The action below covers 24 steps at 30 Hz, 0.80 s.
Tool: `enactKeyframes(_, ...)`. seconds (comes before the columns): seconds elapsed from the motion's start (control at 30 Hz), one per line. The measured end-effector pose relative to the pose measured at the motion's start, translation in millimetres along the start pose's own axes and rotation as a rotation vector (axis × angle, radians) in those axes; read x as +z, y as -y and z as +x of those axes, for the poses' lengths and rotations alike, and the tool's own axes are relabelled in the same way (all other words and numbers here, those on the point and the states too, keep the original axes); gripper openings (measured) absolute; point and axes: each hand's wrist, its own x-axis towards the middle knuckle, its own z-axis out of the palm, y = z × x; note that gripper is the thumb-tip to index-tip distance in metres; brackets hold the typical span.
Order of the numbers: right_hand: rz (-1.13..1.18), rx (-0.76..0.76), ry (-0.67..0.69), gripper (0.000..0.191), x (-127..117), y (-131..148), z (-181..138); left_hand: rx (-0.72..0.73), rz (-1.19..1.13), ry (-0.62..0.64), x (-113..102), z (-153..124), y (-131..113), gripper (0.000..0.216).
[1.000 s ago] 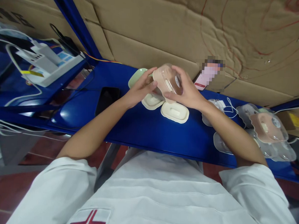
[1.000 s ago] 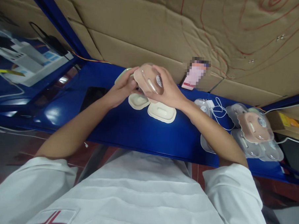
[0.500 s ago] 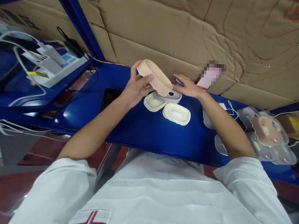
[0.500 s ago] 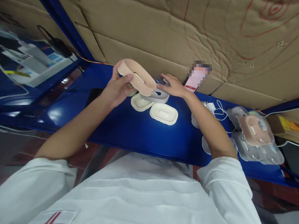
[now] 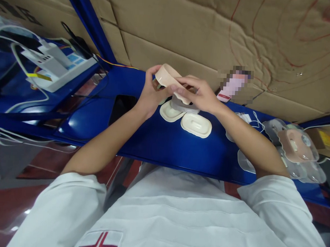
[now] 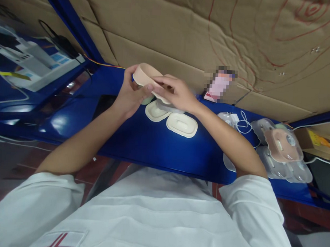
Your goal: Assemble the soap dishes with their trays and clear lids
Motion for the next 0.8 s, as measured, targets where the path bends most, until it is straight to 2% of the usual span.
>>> enactKeyframes(0.13,0.092,0.057,-0.117,0.066,-20.5,-15.6,2.6,0.029,0.035,0.052,-0.4,3.8,-2.9,0.091)
enactKeyframes(0.23,-0.095,0.107,-0.230,0.070,-35.2,-29.7,0.8,0.072,0.124,0.039,-4.1,8.4,4.5,0.101)
enactKeyframes(0.3,-0.254,0.168,-0.231,0.070,-40.1,-38.7,-3.1,0.099,0.215,0.008,-8.5,10.7,10.2,0.101)
enactKeyframes(0.47,-0.464,0.232,-0.035,0.054,-39.5,-47.8,-15.7,0.185,0.607,-0.003,-23.4,14.0,19.9,0.092)
enactKeyframes(0.57,-0.580,0.221,0.050,0.053,-46.5,-36.5,-26.4,0.202,0.763,0.013,-31.0,13.9,26.4,0.077)
enactKeyframes(0.63,-0.632,0.249,0.089,0.056,-57.3,-23.8,-40.3,0.170,0.810,0.032,-34.2,12.1,30.8,0.074)
enactKeyframes(0.7,-0.686,0.340,0.160,0.055,-69.7,-11.1,-62.0,0.123,0.863,0.052,-35.6,9.3,33.7,0.078)
enactKeyframes(0.8,-0.779,0.587,0.257,0.058,-83.3,0.6,-107.2,0.067,0.923,0.087,-34.9,4.9,35.3,0.087)
